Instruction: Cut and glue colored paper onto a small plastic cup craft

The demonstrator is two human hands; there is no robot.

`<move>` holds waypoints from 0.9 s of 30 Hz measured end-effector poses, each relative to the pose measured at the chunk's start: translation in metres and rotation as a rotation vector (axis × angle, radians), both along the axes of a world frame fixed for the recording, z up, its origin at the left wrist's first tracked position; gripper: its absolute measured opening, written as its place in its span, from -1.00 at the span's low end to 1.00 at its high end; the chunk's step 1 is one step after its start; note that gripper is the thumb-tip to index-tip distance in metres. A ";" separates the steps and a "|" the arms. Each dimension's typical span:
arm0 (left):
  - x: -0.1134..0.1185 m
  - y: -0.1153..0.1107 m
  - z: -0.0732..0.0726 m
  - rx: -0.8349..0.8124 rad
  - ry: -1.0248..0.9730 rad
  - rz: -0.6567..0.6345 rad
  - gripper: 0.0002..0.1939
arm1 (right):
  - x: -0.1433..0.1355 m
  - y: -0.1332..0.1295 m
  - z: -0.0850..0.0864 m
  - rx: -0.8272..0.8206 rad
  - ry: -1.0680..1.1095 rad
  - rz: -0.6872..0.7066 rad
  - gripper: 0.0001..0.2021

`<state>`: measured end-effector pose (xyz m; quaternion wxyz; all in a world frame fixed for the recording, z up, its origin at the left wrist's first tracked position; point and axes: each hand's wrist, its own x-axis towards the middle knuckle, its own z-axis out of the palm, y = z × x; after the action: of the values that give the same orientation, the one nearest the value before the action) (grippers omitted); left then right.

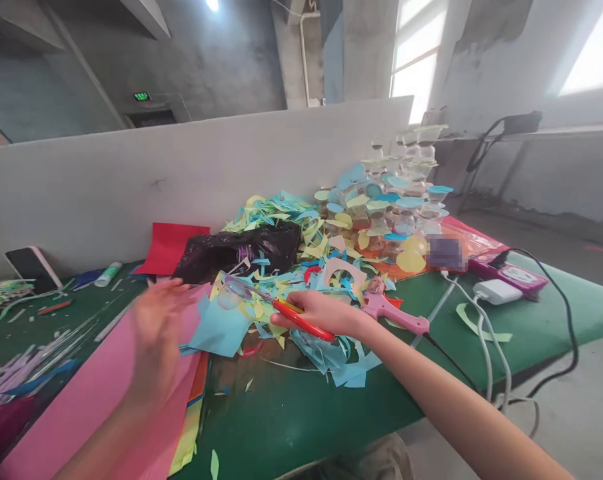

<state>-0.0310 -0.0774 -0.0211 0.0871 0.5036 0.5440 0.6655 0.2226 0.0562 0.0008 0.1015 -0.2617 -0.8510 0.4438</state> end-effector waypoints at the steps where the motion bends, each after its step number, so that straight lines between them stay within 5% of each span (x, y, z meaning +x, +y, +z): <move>1: -0.007 0.014 -0.005 -0.053 -0.044 -0.042 -0.45 | 0.000 0.000 -0.001 -0.008 0.005 0.010 -0.51; 7: -0.025 0.042 -0.022 -0.303 -0.305 -0.325 -0.11 | -0.004 -0.002 -0.007 0.010 0.048 0.077 -0.53; 14: -0.018 0.039 -0.018 -0.294 -0.311 -0.431 -0.43 | -0.005 -0.004 -0.004 -0.059 0.065 0.109 -0.52; 27: 0.001 0.031 -0.009 -0.271 -0.585 -0.364 -0.58 | -0.006 -0.001 -0.008 -0.013 0.030 0.044 -0.54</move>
<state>-0.0303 -0.0468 -0.0300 0.4217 0.3646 0.4809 0.6768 0.2168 0.0549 -0.0067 0.1029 -0.2370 -0.8521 0.4552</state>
